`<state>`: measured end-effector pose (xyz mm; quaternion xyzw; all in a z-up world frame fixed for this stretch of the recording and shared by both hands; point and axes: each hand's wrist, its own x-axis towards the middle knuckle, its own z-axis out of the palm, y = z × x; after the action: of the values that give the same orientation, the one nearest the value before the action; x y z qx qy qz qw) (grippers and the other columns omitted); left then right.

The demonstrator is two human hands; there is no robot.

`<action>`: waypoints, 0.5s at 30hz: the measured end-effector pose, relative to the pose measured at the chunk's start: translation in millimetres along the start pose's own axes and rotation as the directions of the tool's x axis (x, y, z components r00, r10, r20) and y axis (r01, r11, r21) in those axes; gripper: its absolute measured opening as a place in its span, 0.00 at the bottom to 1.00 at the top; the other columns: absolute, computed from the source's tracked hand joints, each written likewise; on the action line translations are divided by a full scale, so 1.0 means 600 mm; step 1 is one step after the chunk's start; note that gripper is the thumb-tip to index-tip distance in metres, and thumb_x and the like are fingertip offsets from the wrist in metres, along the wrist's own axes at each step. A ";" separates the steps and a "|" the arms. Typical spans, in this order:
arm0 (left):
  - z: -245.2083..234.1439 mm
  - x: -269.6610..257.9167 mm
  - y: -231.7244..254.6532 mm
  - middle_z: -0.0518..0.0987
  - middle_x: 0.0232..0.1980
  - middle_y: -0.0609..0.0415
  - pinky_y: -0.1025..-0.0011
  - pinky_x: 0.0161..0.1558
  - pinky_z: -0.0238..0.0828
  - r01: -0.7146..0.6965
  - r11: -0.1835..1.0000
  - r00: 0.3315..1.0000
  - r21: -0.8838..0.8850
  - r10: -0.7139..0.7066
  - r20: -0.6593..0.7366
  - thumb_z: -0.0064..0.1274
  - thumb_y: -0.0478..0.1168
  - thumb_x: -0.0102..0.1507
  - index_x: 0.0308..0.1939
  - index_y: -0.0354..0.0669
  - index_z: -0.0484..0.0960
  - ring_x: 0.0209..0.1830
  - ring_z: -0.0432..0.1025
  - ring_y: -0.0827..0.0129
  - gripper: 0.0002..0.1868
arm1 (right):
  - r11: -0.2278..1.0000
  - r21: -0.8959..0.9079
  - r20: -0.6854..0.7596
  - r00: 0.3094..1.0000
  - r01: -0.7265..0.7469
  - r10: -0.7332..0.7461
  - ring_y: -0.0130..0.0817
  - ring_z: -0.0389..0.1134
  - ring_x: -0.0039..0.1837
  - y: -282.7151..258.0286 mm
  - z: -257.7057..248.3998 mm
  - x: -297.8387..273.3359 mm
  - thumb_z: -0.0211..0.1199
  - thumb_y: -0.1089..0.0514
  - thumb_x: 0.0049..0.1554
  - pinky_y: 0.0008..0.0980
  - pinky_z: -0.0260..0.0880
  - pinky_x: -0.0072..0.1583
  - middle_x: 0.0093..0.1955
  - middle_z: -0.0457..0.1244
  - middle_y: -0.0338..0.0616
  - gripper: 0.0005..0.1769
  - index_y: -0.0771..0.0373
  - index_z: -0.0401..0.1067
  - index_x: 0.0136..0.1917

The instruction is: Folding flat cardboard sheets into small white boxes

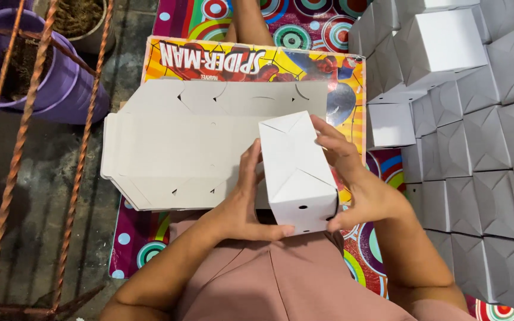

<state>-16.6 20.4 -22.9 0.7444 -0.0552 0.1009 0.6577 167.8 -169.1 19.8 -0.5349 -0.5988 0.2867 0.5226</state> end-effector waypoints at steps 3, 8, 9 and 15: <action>0.017 -0.013 -0.015 0.29 0.87 0.41 0.53 0.85 0.35 -0.118 0.993 0.992 0.028 0.119 -0.051 0.63 0.43 0.64 0.80 0.48 0.20 0.89 0.34 0.54 0.64 | 0.973 -0.221 -0.117 0.992 -0.066 0.040 0.57 0.25 0.90 0.004 0.013 -0.003 0.69 0.34 0.49 0.57 0.41 0.83 0.87 0.28 0.64 0.59 0.52 0.40 0.81; 0.034 0.005 0.004 0.45 0.84 0.33 0.59 0.72 0.69 -0.247 0.910 0.903 0.334 0.340 -0.261 0.45 0.41 0.76 0.81 0.47 0.41 0.82 0.60 0.45 0.36 | 0.930 -0.329 -0.364 0.931 -0.165 0.036 0.47 0.29 0.90 0.012 0.055 -0.004 0.73 0.38 0.49 0.47 0.58 0.80 0.87 0.29 0.53 0.59 0.49 0.41 0.82; 0.034 0.002 0.000 0.51 0.84 0.30 0.64 0.61 0.79 -0.229 0.829 0.884 0.511 0.397 -0.248 0.41 0.38 0.79 0.83 0.61 0.46 0.79 0.68 0.44 0.32 | 0.907 -0.376 -0.435 0.900 -0.190 0.008 0.45 0.32 0.90 0.011 0.065 -0.005 0.73 0.38 0.50 0.44 0.60 0.79 0.87 0.31 0.52 0.58 0.49 0.42 0.82; 0.031 0.012 0.009 0.53 0.83 0.35 0.50 0.69 0.76 -0.096 0.858 0.919 0.505 0.271 -0.285 0.57 0.56 0.68 0.81 0.47 0.42 0.83 0.58 0.40 0.49 | 0.824 -0.511 -0.554 0.827 -0.245 -0.097 0.48 0.31 0.90 0.018 0.086 -0.010 0.70 0.32 0.49 0.57 0.44 0.86 0.84 0.34 0.54 0.58 0.48 0.44 0.81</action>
<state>-9.1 1.9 -18.1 0.8457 0.0165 0.3038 0.4383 122.3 -160.8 -6.7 -0.7480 -0.4549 -0.0498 0.4807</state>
